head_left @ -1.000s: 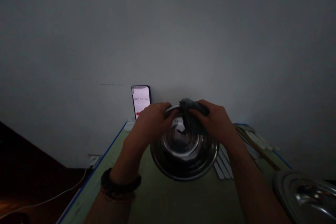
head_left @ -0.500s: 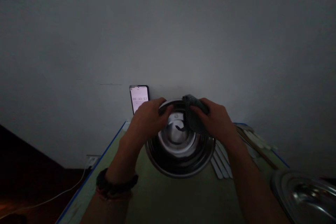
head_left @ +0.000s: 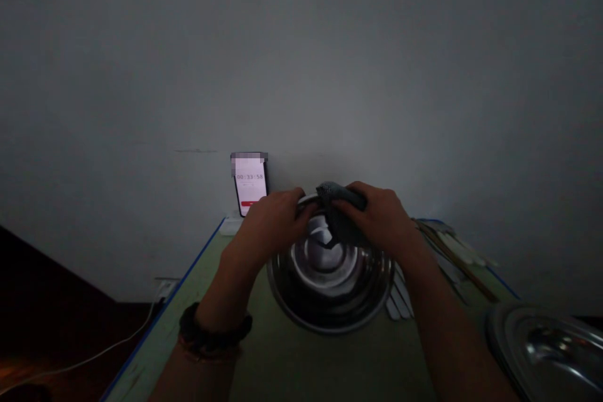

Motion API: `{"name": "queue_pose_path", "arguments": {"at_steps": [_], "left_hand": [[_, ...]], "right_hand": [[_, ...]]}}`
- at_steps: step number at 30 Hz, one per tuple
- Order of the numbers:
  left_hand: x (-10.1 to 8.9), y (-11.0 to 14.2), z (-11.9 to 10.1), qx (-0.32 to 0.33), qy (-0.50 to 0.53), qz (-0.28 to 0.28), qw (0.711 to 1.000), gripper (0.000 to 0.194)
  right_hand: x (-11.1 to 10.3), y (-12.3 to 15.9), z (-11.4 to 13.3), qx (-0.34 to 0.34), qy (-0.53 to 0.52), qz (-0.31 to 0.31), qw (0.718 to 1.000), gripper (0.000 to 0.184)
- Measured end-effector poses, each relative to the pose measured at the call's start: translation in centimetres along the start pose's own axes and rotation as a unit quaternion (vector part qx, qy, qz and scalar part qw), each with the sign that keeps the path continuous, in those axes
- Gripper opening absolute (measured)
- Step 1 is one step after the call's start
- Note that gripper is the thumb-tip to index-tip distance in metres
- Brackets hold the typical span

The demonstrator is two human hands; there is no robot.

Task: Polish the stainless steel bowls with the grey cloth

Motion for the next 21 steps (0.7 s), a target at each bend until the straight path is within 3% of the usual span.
{"name": "queue_pose_path", "arguments": {"at_steps": [3,8,13,16,21], "left_hand": [[-0.14,-0.05,-0.33,0.020,0.008,-0.008,1.000,0.031],[-0.40,0.01,0.17,-0.014,0.014,-0.022,1.000,0.032],[-0.53,-0.01,-0.29,0.030,0.024,-0.018,0.999,0.024],[-0.89,0.16,-0.18,0.021,0.023,-0.028,0.999,0.025],[-0.20,0.23,0.02,-0.009,0.026,0.007,1.000,0.025]], "right_hand": [[0.12,-0.02,0.40,-0.017,-0.016,-0.005,1.000,0.025],[0.14,-0.03,-0.08,0.005,-0.002,-0.011,1.000,0.027],[0.46,-0.07,0.17,-0.013,-0.013,0.005,1.000,0.027],[0.16,-0.11,-0.02,-0.009,-0.004,-0.010,1.000,0.029],[-0.05,-0.05,-0.51,0.004,0.002,-0.012,1.000,0.028]]}}
Point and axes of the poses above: each hand's wrist, its own y-axis away from the middle knuckle, its own x-axis out of the palm, z = x × y, the point moved 10 cm from there along -y, towards the middle knuckle, and after that the axes turned 15 degrees about z, right-handed, at the moved point
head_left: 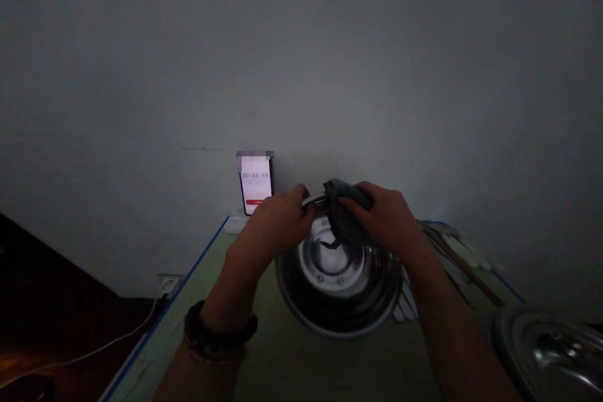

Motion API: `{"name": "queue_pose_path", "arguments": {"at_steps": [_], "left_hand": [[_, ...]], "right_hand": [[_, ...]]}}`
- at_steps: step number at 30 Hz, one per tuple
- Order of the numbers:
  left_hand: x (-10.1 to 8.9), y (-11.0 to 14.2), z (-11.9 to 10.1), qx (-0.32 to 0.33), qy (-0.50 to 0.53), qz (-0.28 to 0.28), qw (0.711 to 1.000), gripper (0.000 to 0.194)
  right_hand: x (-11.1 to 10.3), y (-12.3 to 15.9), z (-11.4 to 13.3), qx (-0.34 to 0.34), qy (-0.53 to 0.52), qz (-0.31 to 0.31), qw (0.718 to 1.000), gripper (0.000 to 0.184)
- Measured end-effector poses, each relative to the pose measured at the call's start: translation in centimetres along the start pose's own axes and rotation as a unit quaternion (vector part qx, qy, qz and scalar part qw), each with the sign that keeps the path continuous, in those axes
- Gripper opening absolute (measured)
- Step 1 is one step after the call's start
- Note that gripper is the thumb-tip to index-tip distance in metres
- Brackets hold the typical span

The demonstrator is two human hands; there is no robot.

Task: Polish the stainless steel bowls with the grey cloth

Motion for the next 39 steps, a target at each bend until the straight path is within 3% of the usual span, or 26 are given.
{"name": "queue_pose_path", "arguments": {"at_steps": [6,12,17,20,23,26,30,33,36,39], "left_hand": [[0.2,0.0,0.4,0.005,-0.003,0.021,1.000,0.034],[-0.9,0.4,2.1,-0.056,0.019,-0.007,0.998,0.034],[1.4,-0.1,2.8,-0.014,0.107,0.098,0.989,0.038],[2.0,-0.2,2.8,0.063,0.270,0.118,0.953,0.032],[1.5,0.1,2.4,0.121,0.452,0.107,0.877,0.031],[0.9,0.3,1.9,0.138,0.543,0.101,0.822,0.036],[0.0,0.1,2.6,0.127,0.582,0.046,0.802,0.036],[-0.8,0.0,4.5,0.095,0.584,-0.051,0.805,0.037],[-1.8,0.2,5.9,0.083,0.576,-0.156,0.798,0.042],[-2.1,0.2,5.7,0.112,0.587,-0.162,0.786,0.046]], "right_hand": [[0.2,0.1,0.7,-0.025,-0.034,0.009,0.999,0.027],[-0.9,0.0,-1.1,0.031,-0.001,-0.040,0.999,0.028],[-2.0,0.6,-0.3,-0.012,-0.032,-0.073,0.997,0.025],[-2.4,1.0,0.4,-0.048,-0.066,-0.106,0.991,0.025],[-2.7,1.3,0.4,-0.062,-0.094,-0.148,0.983,0.029],[-2.8,1.4,-0.1,-0.059,-0.107,-0.186,0.975,0.030],[-1.9,1.2,-0.9,-0.021,-0.125,-0.201,0.971,0.030],[-0.6,1.0,-2.1,0.046,-0.146,-0.211,0.966,0.031],[0.9,0.2,-3.0,0.088,-0.166,-0.175,0.966,0.032],[1.0,-0.5,-3.4,0.080,-0.164,-0.122,0.976,0.030]]}}
Point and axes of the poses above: each hand's wrist, its own y-axis away from the middle knuckle, its own x-axis out of the palm, z = x × y, the point moved 10 cm from there along -y, towards the middle knuckle, and after that the axes turned 15 degrees about z, right-handed, at the moved point
